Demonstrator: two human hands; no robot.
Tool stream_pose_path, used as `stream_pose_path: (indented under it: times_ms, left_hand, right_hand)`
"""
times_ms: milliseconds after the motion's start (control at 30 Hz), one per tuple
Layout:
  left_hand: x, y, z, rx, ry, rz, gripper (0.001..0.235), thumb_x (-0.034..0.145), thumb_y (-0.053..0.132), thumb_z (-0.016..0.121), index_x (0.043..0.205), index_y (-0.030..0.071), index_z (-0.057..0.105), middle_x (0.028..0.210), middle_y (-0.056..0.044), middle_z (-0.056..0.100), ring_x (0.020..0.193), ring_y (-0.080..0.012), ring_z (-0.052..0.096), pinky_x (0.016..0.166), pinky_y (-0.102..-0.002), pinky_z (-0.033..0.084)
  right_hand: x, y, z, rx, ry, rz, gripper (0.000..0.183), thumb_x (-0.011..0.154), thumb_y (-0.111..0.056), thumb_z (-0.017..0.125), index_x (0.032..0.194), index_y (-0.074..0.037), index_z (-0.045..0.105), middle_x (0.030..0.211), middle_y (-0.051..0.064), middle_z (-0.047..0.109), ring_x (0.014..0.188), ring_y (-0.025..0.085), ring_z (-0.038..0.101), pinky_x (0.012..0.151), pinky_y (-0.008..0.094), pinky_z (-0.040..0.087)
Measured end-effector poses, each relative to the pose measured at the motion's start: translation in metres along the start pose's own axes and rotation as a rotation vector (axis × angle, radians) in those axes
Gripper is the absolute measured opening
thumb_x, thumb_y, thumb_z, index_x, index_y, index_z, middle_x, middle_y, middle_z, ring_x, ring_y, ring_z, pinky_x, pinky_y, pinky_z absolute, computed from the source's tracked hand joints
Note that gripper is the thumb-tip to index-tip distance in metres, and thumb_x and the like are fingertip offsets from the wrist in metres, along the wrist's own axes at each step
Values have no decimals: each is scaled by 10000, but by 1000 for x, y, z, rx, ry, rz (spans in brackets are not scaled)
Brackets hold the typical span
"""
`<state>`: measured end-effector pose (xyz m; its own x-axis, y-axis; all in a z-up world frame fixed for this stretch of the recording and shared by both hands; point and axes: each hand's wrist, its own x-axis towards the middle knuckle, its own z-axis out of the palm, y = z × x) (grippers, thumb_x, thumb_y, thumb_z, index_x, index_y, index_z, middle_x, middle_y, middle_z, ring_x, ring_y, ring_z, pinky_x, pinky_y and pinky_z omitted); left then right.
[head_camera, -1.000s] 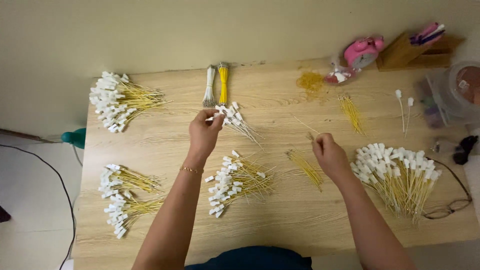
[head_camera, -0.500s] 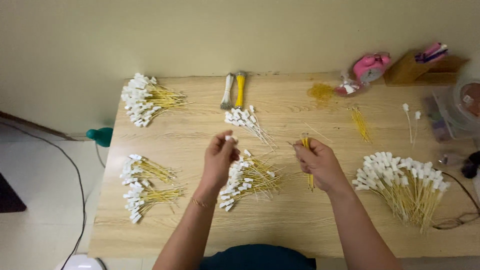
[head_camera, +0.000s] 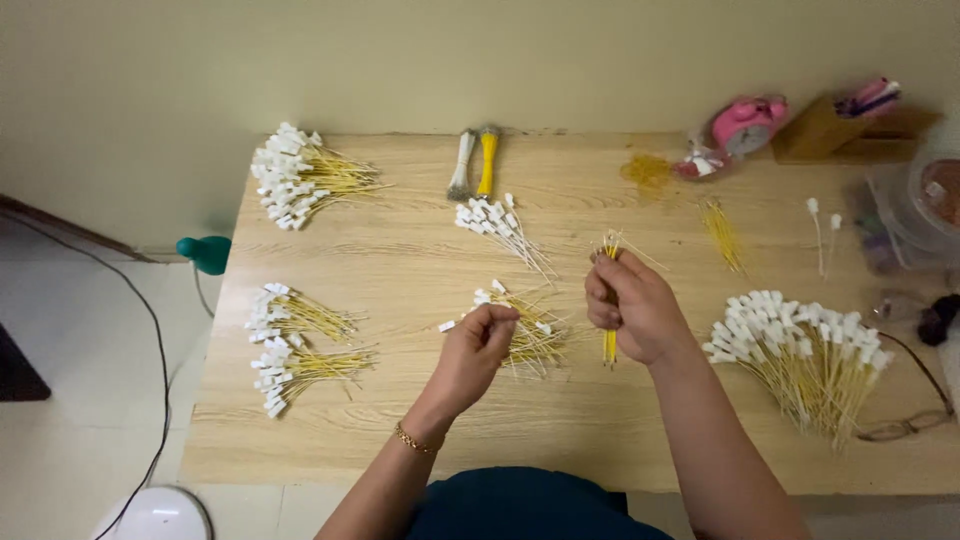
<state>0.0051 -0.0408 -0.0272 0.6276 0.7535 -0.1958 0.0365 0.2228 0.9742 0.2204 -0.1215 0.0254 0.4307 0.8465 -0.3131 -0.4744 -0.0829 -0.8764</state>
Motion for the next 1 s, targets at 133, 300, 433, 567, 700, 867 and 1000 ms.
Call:
stream_pose_path:
  times_ms: [133, 300, 433, 567, 700, 867, 1000]
  left_hand:
    - [-10, 10, 17, 221, -191, -14, 192, 955, 96, 713, 1139, 58, 755, 763, -63, 668, 596, -126, 578, 570, -273, 537]
    - [-22, 26, 37, 231, -331, -81, 270, 953, 166, 732, 1197, 51, 739, 803, -85, 689, 572, -119, 576, 561, -273, 509]
    - [-20, 13, 39, 190, -323, -100, 255, 950, 173, 740, 1165, 38, 745, 838, -92, 716, 558, -117, 608, 546, -267, 513]
    - [-17, 20, 36, 188, -294, -107, 155, 951, 169, 727, 1037, 42, 749, 683, -35, 635, 536, -110, 601, 547, -243, 485]
    - [-12, 19, 29, 196, -236, -69, 111, 946, 128, 709, 992, 37, 752, 622, -28, 582, 528, -120, 563, 548, -250, 472]
    - [-6, 18, 24, 146, -178, -55, 109, 945, 143, 715, 994, 63, 770, 585, -14, 591, 532, -99, 586, 548, -223, 457]
    - [-15, 42, 21, 425, -325, 23, 166, 922, 159, 716, 1030, 43, 765, 750, -190, 696, 701, -276, 648, 674, -419, 516]
  right_hand:
    - [-3, 3, -2, 66, -20, 3, 64, 1085, -212, 490, 1083, -149, 504, 673, -14, 337, 422, 54, 301, 375, 190, 253]
    - [-6, 11, 8, 6, -24, -6, 187, 1096, -259, 485, 1172, -101, 548, 695, -14, 346, 442, 42, 294, 381, 179, 254]
    - [-7, 13, 16, 39, -18, -3, 160, 1094, -235, 482, 1188, -122, 548, 683, -15, 335, 449, 46, 278, 385, 179, 256]
    - [-2, 10, 13, 115, 31, -90, 129, 1086, -250, 517, 1101, -145, 590, 668, 5, 451, 463, 91, 421, 414, 212, 343]
    - [7, -14, -17, 111, 211, -329, 121, 1129, -346, 464, 1136, -244, 528, 736, -50, 498, 552, 47, 473, 494, 178, 368]
    - [4, 9, -16, 17, 123, -255, 117, 1129, -244, 440, 1196, -179, 510, 712, -3, 458, 507, 86, 378, 449, 205, 313]
    - [5, 16, -8, 270, 18, -311, 145, 1120, -286, 451, 1209, -226, 549, 704, -15, 427, 505, 75, 320, 477, 206, 257]
